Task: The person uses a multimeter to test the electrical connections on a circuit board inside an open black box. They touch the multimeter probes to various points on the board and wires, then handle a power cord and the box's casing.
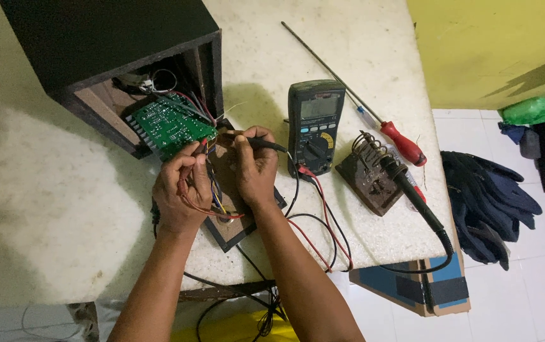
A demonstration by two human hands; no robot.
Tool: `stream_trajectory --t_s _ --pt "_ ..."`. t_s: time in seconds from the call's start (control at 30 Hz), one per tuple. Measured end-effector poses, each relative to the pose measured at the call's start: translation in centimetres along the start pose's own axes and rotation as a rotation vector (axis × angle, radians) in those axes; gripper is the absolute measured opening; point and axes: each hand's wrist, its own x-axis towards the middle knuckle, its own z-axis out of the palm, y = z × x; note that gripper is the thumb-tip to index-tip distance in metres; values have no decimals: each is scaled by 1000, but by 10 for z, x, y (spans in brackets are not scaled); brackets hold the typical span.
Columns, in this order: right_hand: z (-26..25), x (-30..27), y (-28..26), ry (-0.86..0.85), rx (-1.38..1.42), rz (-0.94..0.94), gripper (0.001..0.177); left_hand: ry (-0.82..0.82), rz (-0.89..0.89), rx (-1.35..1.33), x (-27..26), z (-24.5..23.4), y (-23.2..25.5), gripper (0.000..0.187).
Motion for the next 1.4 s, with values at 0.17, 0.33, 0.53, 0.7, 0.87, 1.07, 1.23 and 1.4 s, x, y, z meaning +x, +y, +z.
stream_trajectory --t_s 0.17,0.33,0.53,0.7,0.87,1.07,1.23,1.4 --pt "0 0 0 8 -3 -3 11 -1 -4 -21 6 -2 4 9" --pt "0 1 4 22 12 -14 12 20 27 -7 9 -2 3 12" --pt "2 1 -3 0 7 0 11 13 3 -12 6 -1 2 9" --pt "-2 1 4 14 -52 -2 11 8 -19 -51 10 -3 6 9" --pt "3 1 -2 16 -58 -4 11 13 -16 -56 9 -3 4 9" --pt "3 1 -2 32 -38 0 10 13 12 -35 9 -1 3 8" --pt "3 2 -4 32 -41 -18 10 17 -7 -51 7 -3 4 10" --pt "0 1 0 27 -27 -7 10 9 5 -42 9 -2 6 8"
